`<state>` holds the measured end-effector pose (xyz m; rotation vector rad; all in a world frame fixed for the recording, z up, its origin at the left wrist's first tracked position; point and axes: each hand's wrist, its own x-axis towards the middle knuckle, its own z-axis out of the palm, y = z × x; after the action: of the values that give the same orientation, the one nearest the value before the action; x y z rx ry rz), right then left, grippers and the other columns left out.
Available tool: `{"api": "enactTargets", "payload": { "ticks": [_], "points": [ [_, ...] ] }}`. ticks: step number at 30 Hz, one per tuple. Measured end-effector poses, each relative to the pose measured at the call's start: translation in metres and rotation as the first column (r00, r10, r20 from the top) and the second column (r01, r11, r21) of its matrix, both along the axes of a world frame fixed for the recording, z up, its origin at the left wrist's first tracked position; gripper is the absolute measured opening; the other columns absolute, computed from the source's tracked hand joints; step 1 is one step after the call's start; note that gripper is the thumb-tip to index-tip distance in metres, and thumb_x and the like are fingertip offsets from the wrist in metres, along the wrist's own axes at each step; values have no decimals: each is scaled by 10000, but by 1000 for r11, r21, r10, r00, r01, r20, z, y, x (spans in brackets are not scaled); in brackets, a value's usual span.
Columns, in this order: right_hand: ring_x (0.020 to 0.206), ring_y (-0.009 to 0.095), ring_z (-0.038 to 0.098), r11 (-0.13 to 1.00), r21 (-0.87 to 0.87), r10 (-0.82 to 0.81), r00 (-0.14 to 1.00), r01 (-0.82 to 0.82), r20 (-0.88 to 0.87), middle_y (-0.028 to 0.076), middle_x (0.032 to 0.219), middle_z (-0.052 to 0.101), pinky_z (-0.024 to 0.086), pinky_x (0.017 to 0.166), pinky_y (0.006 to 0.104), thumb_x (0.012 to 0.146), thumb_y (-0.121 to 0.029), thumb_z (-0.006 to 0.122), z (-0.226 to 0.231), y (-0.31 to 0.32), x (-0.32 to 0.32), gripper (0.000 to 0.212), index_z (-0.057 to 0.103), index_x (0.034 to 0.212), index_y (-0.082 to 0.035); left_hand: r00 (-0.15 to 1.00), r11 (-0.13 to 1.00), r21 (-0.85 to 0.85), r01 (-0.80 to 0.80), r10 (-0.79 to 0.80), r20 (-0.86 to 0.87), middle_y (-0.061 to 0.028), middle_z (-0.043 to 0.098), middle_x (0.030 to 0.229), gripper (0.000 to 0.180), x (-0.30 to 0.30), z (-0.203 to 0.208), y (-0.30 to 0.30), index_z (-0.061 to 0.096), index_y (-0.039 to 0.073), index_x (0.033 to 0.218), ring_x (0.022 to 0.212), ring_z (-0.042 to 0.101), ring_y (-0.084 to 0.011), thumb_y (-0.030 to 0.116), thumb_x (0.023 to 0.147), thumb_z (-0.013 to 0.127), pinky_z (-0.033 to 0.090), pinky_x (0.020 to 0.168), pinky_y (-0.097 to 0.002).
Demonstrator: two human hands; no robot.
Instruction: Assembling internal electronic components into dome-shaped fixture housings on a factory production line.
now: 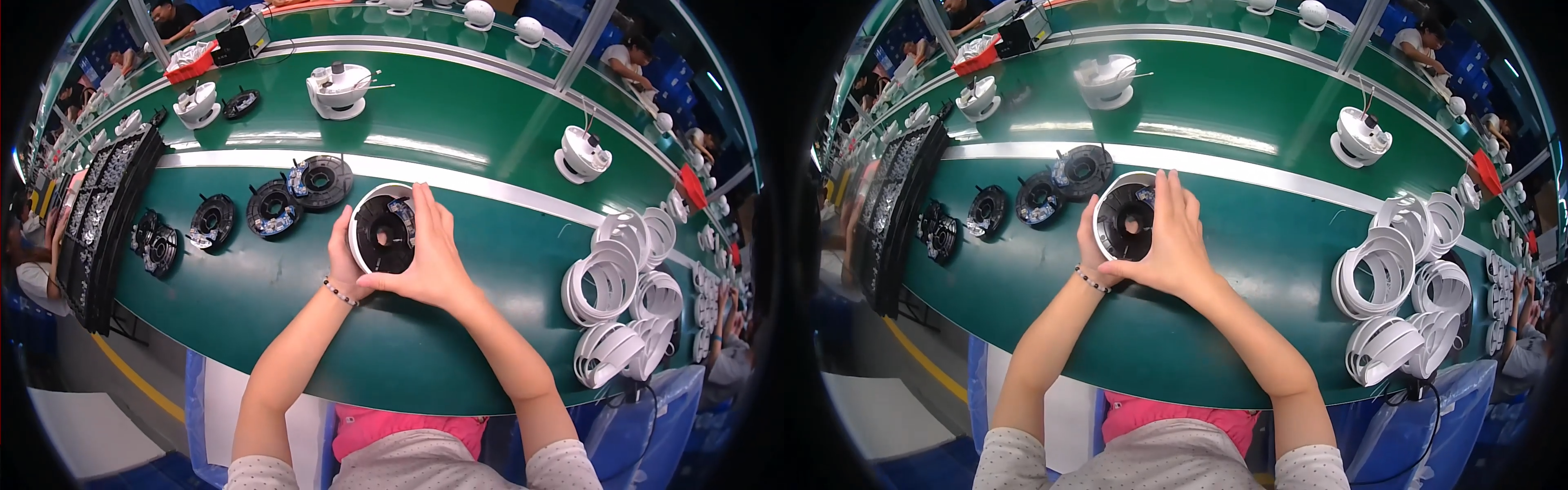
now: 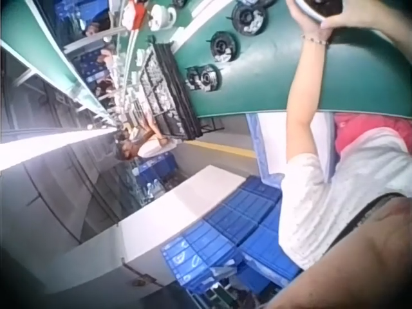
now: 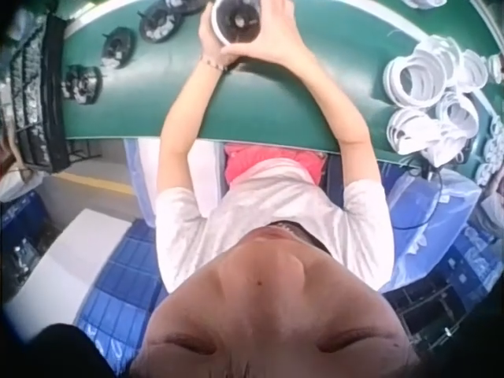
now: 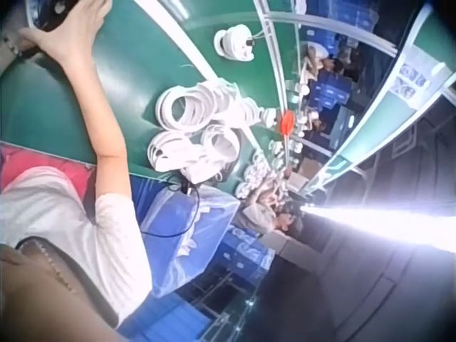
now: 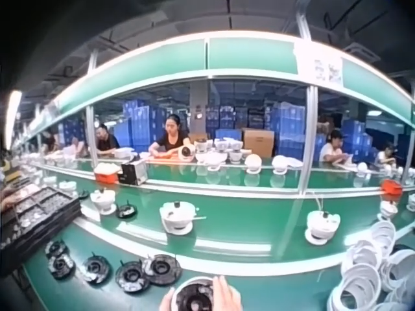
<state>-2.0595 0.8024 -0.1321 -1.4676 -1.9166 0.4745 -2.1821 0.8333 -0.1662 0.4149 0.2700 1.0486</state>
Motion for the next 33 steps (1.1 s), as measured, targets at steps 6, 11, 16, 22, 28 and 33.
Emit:
{"api": "enactTargets", "payload": {
  "ticks": [6, 11, 16, 22, 28, 33],
  "points": [
    [1219, 442, 155, 981, 82, 163, 975, -177, 151, 254, 1343, 121, 256, 932, 517, 372, -399, 810, 12, -2, 11, 1212, 155, 1290, 47, 984, 992, -25, 127, -123, 128, -114, 484, 1162, 568, -2, -11, -3, 429, 62, 1191, 1062, 468, -243, 483, 829, 309, 368, 920, -377],
    [1224, 398, 193, 937, 161, 291, 947, -311, 138, 217, 1331, 187, 242, 968, 459, 425, -338, 799, 16, 0, 16, 1137, 165, 1300, 17, 996, 997, -58, 59, -55, 76, -114, 521, 1092, 583, -3, -7, -3, 436, 93, 1190, 1021, 496, -251, 523, 822, 297, 403, 876, -386],
    [1130, 289, 389, 953, -56, 179, 699, -299, -692, 219, 1249, 326, 304, 957, 352, 467, -313, 817, 22, 7, 32, 1152, 116, 1305, 53, 994, 997, -5, 73, -72, 81, -154, 444, 1176, 670, -4, -5, 0, 333, 48, 1243, 1088, 435, -306, 534, 782, 350, 370, 907, -437],
    [1181, 336, 280, 994, 33, 111, 985, -107, -131, 217, 1301, 234, 273, 977, 408, 458, -347, 804, 5, -3, 12, 1152, 125, 1315, 15, 996, 997, 10, 71, -72, 56, -134, 470, 1143, 574, 1, -3, -3, 396, 90, 1202, 1039, 475, -283, 505, 809, 347, 421, 838, -498],
    [1187, 346, 266, 994, 23, 110, 983, -108, -143, 217, 1282, 250, 283, 968, 408, 443, -362, 805, 11, -1, 14, 1169, 119, 1314, 9, 999, 997, 50, 52, -53, 4, -131, 474, 1139, 580, 1, -1, -3, 408, 60, 1186, 1022, 487, -267, 500, 817, 324, 430, 847, -450],
    [1186, 340, 269, 993, -19, 116, 982, -120, -150, 219, 1267, 271, 290, 961, 414, 433, -369, 814, 15, -8, 10, 1173, 134, 1314, 2, 972, 989, 51, 142, -149, 181, -133, 497, 1104, 566, -1, -1, -6, 424, 53, 1173, 1004, 496, -266, 483, 824, 304, 444, 830, -427]
  ]
}}
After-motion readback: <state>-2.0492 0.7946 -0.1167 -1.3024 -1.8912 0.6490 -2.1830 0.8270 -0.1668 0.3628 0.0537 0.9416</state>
